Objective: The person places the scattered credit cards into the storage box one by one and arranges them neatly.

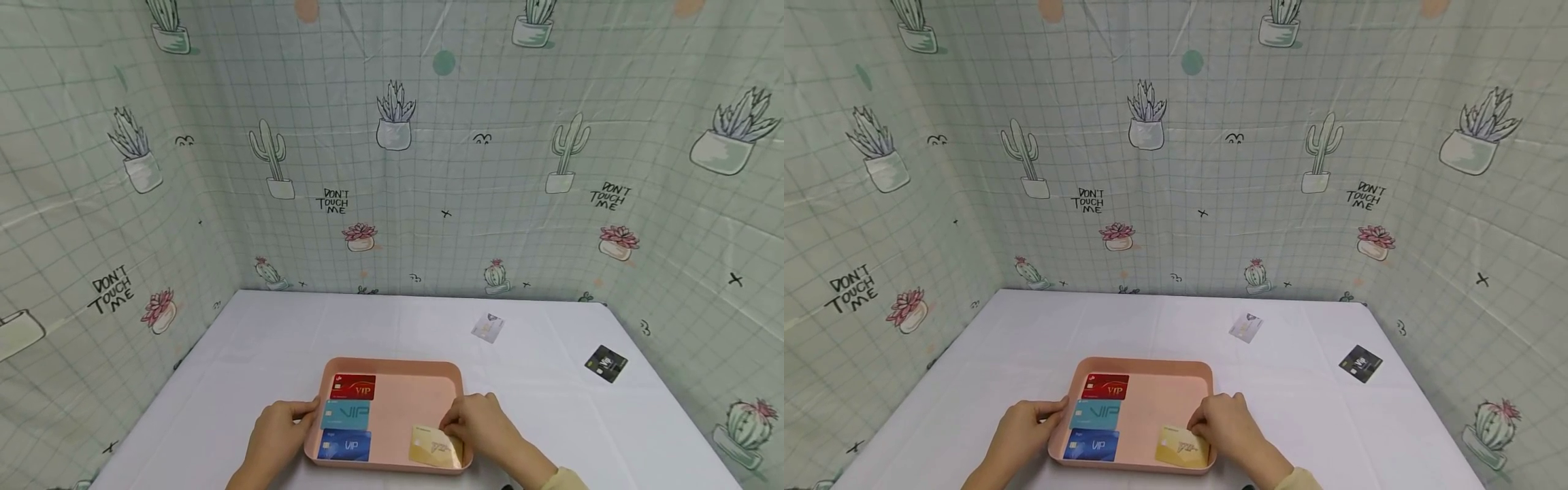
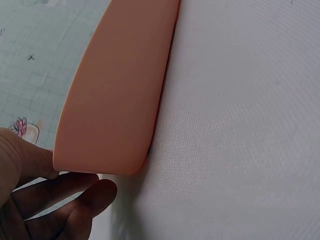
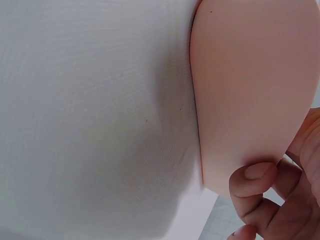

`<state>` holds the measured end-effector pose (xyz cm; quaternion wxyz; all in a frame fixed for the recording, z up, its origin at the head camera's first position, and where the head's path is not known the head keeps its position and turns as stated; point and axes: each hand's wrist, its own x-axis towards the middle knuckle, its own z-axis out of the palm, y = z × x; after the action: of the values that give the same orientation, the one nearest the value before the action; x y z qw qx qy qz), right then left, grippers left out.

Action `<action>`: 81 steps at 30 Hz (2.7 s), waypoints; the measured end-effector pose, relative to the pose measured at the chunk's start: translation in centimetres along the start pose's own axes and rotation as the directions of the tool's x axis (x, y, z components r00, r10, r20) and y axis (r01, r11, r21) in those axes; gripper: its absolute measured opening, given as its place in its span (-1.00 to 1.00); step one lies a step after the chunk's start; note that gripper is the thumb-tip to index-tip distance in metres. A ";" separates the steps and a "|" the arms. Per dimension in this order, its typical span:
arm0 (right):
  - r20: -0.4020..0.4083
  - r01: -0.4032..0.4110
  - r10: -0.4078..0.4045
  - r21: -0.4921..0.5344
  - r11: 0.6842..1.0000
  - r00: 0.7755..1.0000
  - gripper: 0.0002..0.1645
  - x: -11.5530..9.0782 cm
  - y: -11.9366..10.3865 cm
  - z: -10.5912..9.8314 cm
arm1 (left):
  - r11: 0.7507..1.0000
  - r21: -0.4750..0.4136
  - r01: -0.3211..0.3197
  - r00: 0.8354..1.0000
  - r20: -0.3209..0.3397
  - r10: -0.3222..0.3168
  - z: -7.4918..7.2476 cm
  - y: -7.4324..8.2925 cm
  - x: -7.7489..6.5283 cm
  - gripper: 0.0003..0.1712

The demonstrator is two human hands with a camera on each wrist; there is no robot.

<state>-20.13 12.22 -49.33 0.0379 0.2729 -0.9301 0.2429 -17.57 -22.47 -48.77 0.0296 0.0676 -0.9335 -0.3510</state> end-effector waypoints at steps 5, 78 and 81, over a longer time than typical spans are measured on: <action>0.011 -0.028 0.028 0.030 0.999 1.000 -0.90 0.2 0.1 0.1 | 1.000 0.002 -0.007 1.000 -0.007 0.007 0.1 0.0 0.0 -0.72; -0.057 -0.408 0.405 -0.173 0.896 0.913 -0.67 5.1 11.1 -3.0 | 0.998 0.004 -0.059 0.997 -0.049 0.059 -0.2 -0.2 -0.6 -0.76; -0.103 -0.415 0.402 -0.199 0.888 0.910 -0.79 5.3 10.9 -3.1 | 0.998 0.001 -0.058 0.997 -0.044 0.058 -0.2 -0.3 -0.4 -0.76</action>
<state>-30.52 19.05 -50.21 0.0429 0.0582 -0.9860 0.1506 -17.12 -22.76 -48.83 0.0602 0.0479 -0.9341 -0.3487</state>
